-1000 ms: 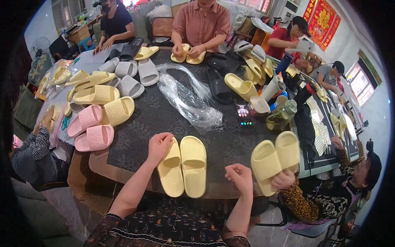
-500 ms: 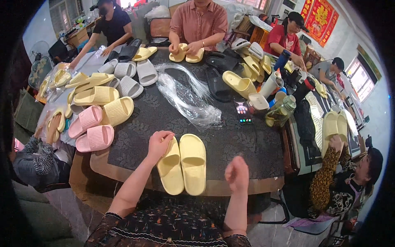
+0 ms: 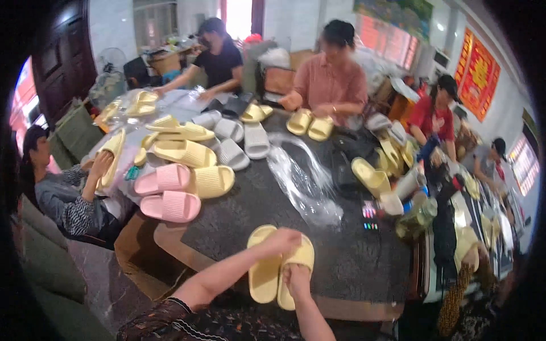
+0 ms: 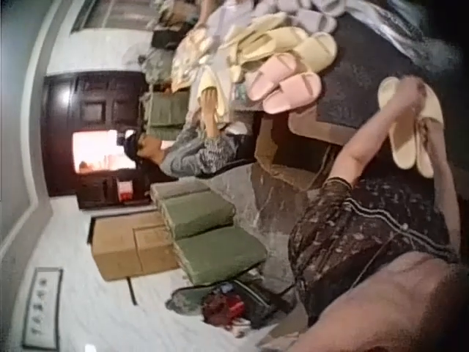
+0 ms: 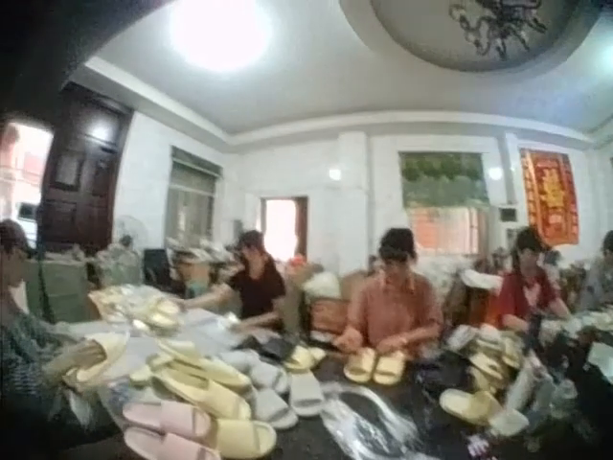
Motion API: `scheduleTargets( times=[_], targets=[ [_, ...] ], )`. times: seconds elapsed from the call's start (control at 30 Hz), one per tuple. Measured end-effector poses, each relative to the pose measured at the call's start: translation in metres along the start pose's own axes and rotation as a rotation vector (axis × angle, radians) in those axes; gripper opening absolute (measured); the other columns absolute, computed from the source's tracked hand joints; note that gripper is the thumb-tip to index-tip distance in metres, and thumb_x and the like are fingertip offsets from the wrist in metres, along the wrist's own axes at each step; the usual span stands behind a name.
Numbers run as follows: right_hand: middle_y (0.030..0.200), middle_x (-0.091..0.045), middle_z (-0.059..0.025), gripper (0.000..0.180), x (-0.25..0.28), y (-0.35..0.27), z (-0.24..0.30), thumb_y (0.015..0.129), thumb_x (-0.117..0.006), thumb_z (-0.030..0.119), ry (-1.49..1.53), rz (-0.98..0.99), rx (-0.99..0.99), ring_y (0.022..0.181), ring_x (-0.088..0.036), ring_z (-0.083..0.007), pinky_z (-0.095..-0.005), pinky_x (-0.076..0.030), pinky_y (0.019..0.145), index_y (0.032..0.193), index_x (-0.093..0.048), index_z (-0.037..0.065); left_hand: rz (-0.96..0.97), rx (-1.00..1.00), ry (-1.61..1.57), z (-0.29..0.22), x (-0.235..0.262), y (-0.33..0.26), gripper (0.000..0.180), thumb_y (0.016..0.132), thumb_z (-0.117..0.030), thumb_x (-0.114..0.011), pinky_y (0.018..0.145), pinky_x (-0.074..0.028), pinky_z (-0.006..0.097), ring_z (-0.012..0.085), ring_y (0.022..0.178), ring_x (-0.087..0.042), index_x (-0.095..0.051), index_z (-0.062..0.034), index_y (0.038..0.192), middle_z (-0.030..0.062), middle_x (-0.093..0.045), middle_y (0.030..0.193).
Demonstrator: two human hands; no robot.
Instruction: The recorder is pairing, organizing, and stacking foam sandals of various colors at a workshop table.
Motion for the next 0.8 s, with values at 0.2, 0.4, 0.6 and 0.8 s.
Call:
scheduleTargets(
  times=[0.2, 0.4, 0.6, 0.8],
  targets=[
    [0.075, -0.047, -0.0024, 0.012, 0.006, 0.016, -0.017, 0.098, -0.042, 0.005, 0.296, -0.111, -0.026, 0.057, -0.043, -0.0109, -0.0251, -0.038, 0.047, 0.103, -0.053, 0.004, 0.051, -0.053, -0.007, -0.004, 0.008, -0.006, 0.029, 0.086, -0.033, -0.06, 0.08, -0.051, 0.044, 0.0341, 0.089, -0.066, -0.071, -0.0122, 0.102, 0.0134, -0.07, 0.097],
    [0.085, -0.055, -0.0046, 0.017, 0.001, 0.009, -0.006, 0.093, -0.046, 0.0, 0.331, -0.036, 0.11, 0.067, -0.052, -0.0129, -0.0277, -0.046, 0.059, 0.108, -0.053, 0.004, 0.098, 0.039, -0.098, -0.007, 0.014, -0.01, 0.028, 0.086, -0.033, -0.062, 0.075, -0.05, 0.038, 0.0268, 0.087, -0.067, -0.073, -0.0091, 0.096, 0.0114, -0.072, 0.094],
    [0.09, -0.061, -0.0054, 0.023, 0.001, -0.024, 0.01, 0.09, -0.057, 0.008, 0.107, -0.004, 0.156, 0.072, -0.058, -0.0142, -0.0288, -0.048, 0.065, 0.112, -0.056, 0.0, -0.182, 0.025, -0.255, 0.005, 0.024, -0.009, 0.023, 0.085, -0.024, -0.065, 0.077, -0.051, 0.037, 0.0275, 0.084, -0.067, -0.074, -0.0048, 0.094, 0.0138, -0.071, 0.091],
    [0.09, -0.066, -0.0052, 0.017, 0.009, -0.037, 0.083, 0.084, -0.07, 0.011, -0.918, -0.17, 0.483, 0.07, -0.059, -0.0108, -0.0271, -0.048, 0.059, 0.096, -0.069, -0.002, -0.283, 0.066, -0.498, 0.012, 0.035, -0.015, 0.023, 0.089, -0.021, -0.064, 0.078, -0.052, 0.033, 0.0207, 0.084, -0.068, -0.072, -0.0008, 0.096, 0.0121, -0.071, 0.091]
  ],
)
Point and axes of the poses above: each hand's wrist, its own y-axis towards the middle knuckle, its own x-axis out of the back of the hand, z = x × y, the point moved 8 cm from there along y, towards the middle knuckle
